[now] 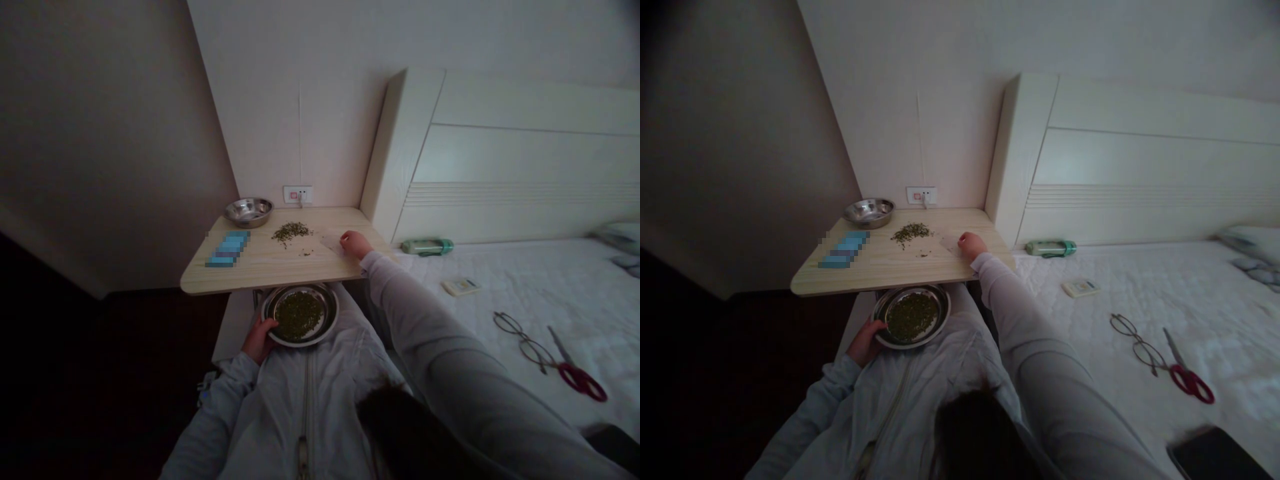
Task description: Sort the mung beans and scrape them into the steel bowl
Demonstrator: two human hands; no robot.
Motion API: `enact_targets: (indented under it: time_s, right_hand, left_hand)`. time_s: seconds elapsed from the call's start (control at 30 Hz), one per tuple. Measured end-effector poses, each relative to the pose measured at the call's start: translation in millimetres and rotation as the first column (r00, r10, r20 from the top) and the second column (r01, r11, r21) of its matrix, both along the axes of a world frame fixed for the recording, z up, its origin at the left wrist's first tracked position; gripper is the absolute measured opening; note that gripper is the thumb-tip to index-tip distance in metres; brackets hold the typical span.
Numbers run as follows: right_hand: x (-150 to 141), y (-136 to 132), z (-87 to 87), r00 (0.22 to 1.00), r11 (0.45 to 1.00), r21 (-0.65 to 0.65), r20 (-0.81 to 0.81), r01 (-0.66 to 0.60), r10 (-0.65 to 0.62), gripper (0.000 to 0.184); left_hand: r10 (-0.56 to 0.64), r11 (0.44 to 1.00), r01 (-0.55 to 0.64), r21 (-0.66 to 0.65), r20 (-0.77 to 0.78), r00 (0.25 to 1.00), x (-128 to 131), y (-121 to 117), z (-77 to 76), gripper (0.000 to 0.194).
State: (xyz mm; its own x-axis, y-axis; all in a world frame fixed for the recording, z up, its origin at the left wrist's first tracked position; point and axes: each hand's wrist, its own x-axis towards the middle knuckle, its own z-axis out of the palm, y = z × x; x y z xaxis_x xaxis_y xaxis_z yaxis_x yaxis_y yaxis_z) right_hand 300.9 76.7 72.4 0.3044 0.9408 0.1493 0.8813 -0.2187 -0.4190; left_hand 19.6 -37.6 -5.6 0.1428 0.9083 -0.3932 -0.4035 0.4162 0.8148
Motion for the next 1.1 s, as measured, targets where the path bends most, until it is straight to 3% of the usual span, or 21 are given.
enact_targets:
  time_s: [0.27,0.63,1.1]
  right_hand:
    - [-23,0,1.6,0.976,0.998,0.006,-0.208,-0.065,0.064,0.027]
    - [-30,-15,-1.3,0.979,0.988,-0.026,-0.142,-0.154,0.149,0.026]
    - [-34,-27,-3.1,0.947,0.965,-0.021,-0.195,-0.263,0.254,0.026]
  left_hand:
    - [-0.026,1.000,0.025,0.014,0.023,0.999,-1,1,-3.5,0.038]
    - [-0.013,1.000,0.012,-0.008,-0.046,0.999,1,-2,5.6,0.041]
    - [0.003,1.000,-0.003,0.008,-0.055,0.998,0,-1,1.2,0.028]
